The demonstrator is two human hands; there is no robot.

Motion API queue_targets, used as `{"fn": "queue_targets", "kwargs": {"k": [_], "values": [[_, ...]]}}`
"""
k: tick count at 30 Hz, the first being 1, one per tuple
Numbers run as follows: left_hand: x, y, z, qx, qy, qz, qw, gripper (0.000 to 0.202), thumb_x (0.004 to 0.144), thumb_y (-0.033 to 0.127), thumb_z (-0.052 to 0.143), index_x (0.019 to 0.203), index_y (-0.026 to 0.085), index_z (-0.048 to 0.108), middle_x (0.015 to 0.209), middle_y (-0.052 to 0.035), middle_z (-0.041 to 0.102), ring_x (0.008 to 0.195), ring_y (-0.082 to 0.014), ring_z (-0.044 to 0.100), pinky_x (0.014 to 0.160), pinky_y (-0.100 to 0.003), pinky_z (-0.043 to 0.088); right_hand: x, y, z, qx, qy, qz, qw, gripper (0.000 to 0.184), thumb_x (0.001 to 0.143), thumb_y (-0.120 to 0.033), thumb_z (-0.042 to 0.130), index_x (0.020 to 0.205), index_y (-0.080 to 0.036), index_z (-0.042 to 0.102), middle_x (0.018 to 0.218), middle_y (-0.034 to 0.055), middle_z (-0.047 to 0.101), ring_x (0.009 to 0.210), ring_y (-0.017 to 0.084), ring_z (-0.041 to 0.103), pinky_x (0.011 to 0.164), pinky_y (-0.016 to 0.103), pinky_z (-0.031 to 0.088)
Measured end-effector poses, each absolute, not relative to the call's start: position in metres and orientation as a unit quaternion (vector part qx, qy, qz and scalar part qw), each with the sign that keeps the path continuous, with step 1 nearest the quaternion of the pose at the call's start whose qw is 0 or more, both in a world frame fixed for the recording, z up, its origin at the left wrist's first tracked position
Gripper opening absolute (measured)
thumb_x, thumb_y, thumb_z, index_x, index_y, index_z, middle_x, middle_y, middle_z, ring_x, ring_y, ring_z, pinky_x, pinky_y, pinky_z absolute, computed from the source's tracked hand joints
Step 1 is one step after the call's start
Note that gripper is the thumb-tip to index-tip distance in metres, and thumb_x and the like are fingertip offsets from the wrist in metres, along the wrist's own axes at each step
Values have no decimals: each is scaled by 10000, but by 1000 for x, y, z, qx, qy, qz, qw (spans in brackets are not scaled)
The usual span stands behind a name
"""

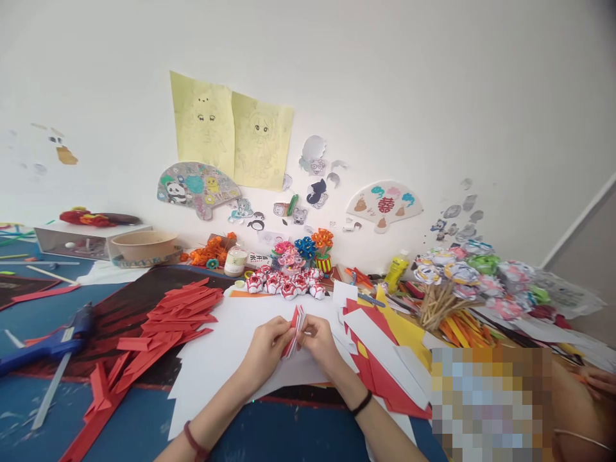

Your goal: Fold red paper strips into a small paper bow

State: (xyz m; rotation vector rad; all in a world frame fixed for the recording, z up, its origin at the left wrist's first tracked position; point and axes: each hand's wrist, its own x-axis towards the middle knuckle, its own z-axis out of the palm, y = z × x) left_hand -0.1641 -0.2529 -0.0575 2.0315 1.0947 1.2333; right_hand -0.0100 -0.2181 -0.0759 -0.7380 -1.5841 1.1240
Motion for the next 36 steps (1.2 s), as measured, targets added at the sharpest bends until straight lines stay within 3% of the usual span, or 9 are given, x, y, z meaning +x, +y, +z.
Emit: {"fn": "queue_targets", "kwargs": {"k": [9, 13, 19, 23, 29, 33, 36], "values": [[-165, -257, -52, 741, 421, 473, 222, 369, 910, 368, 458, 656, 177, 645, 691, -28, 574, 641, -146, 531, 614, -240, 371, -10, -221, -68, -325, -638, 475, 512, 325, 625, -387, 780, 594, -176, 536, 540, -30, 536, 507, 120, 509, 527, 241, 427], [-164, -257, -49, 718, 439, 494, 217, 358, 888, 397, 488, 656, 182, 654, 662, -17, 568, 615, -138, 512, 595, -234, 367, -9, -224, -63, -345, -642, 451, 515, 320, 661, -430, 761, 639, -167, 581, 589, -12, 574, 563, 137, 549, 567, 252, 453], [-165, -255, -51, 667, 452, 533, 258, 354, 859, 428, 518, 684, 176, 694, 660, -22, 584, 612, -139, 516, 581, -229, 387, -12, -229, -59, -306, -658, 489, 485, 385, 703, -489, 735, 874, -147, 689, 816, 76, 697, 759, 209, 656, 725, 319, 514], [-163, -254, -54, 647, 464, 534, 284, 336, 819, 463, 562, 742, 178, 722, 653, -22, 603, 596, -142, 515, 575, -234, 394, -10, -230, -59, -298, -658, 502, 475, 378, 696, -500, 739, 818, -143, 717, 756, 64, 705, 724, 207, 660, 692, 308, 512], [-167, -249, -49, 624, 447, 482, 423, 382, 735, 515, 636, 747, 138, 694, 577, -4, 583, 506, -111, 448, 504, -224, 353, -5, -226, -60, -306, -644, 532, 456, 383, 655, -501, 763, 779, -139, 736, 705, 61, 705, 689, 211, 656, 656, 307, 506], [-169, -250, -42, 650, 409, 484, 420, 386, 753, 503, 637, 865, 135, 666, 598, 18, 550, 551, -108, 451, 534, -213, 343, -2, -225, -60, -314, -642, 532, 455, 304, 663, -414, 779, 805, -147, 745, 730, 56, 708, 719, 203, 654, 672, 294, 495], [-168, -252, -39, 662, 393, 481, 419, 364, 786, 499, 606, 818, 136, 627, 604, 28, 508, 561, -100, 434, 533, -206, 327, -1, -227, -59, -303, -657, 539, 431, 257, 686, -366, 768, 830, -154, 749, 713, 40, 701, 695, 185, 647, 663, 281, 490]]}}
